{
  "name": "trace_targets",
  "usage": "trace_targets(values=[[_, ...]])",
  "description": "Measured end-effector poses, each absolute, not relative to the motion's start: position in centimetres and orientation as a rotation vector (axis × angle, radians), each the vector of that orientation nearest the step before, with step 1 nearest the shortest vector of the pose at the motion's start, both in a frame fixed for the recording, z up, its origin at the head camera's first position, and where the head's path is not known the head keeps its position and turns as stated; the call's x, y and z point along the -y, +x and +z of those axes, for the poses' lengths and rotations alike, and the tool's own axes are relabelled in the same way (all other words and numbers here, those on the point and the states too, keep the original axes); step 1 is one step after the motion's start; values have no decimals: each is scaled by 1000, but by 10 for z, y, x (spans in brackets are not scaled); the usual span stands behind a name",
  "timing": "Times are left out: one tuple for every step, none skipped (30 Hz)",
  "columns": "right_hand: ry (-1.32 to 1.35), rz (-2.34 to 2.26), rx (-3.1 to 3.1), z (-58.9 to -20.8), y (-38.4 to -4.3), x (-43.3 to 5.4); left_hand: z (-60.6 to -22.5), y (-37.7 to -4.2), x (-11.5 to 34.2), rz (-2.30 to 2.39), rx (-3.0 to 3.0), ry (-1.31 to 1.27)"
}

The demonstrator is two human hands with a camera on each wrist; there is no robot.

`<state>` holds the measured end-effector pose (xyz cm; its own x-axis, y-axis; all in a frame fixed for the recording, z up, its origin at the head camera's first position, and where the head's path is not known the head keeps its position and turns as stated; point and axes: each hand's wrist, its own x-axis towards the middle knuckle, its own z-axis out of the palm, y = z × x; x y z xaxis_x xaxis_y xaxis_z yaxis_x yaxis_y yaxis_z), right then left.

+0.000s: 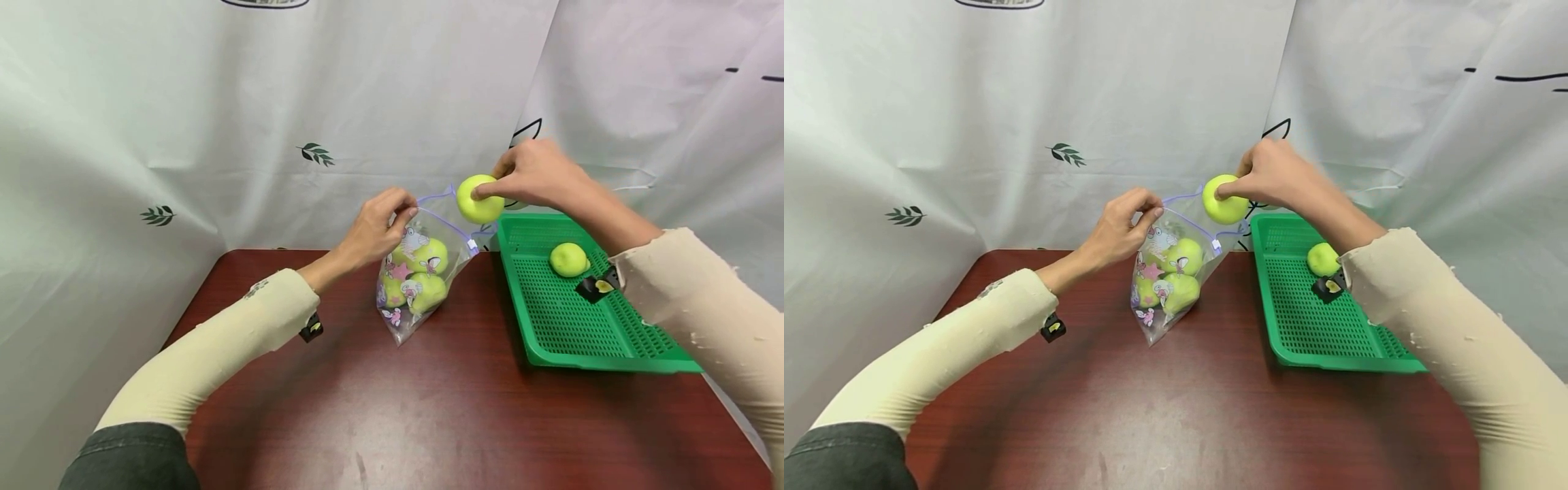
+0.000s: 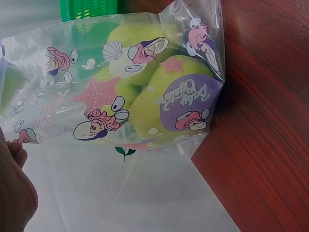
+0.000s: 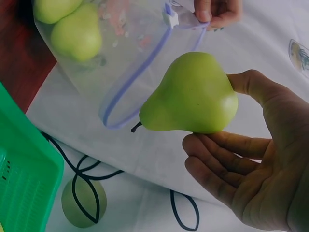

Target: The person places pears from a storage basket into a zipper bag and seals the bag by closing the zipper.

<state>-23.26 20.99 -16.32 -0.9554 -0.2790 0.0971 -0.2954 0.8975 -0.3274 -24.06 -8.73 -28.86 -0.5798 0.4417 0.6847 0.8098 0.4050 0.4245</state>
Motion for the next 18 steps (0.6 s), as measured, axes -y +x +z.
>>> trace_targets(values=[[455, 525, 3018, -164, -233, -209, -289, -241, 87, -1043, 2196, -1065], [456, 523, 3023, -166, -233, -207, -289, -241, 87, -1042, 2195, -1065], [458, 527, 3032, -167, -234, -206, -289, -241, 87, -1041, 2194, -1066], [457, 531, 3041, -169, -234, -205, -289, -241, 87, -1040, 2194, -1065], [457, 530, 3050, -171, -235, -204, -289, -241, 87, -1040, 2192, -1065], [462, 527, 3052, -173, -236, -203, -289, -241, 87, -1038, 2192, -1066], [468, 526, 3054, -174, -236, -202, -289, -241, 87, -1038, 2191, -1066], [472, 522, 3052, -176, -237, -201, -290, -241, 87, -1037, 2190, -1066], [472, 516, 3050, -177, -237, -200, -290, -241, 87, -1035, 2190, -1065], [470, 506, 3049, -178, -237, -199, -290, -241, 87, -1034, 2189, -1064], [470, 496, 3048, -179, -237, -197, -290, -241, 87, -1034, 2189, -1063], [466, 487, 3048, -180, -238, -196, -290, -241, 86, -1034, 2188, -1062], [458, 482, 3057, -180, -237, -195, -290, -241, 86, -1034, 2188, -1061], [451, 476, 3063, -181, -237, -194, -291, -241, 86, -1034, 2189, -1059], [441, 475, 3075, -181, -238, -193, -291, -241, 86, -1033, 2189, -1058], [434, 470, 3086, -181, -238, -193, -291, -242, 86, -1033, 2191, -1056], [429, 466, 3094, -181, -238, -192, -291, -242, 86, -1035, 2192, -1056], [425, 464, 3102, -181, -238, -192, -291, -242, 86, -1037, 2192, -1055]])
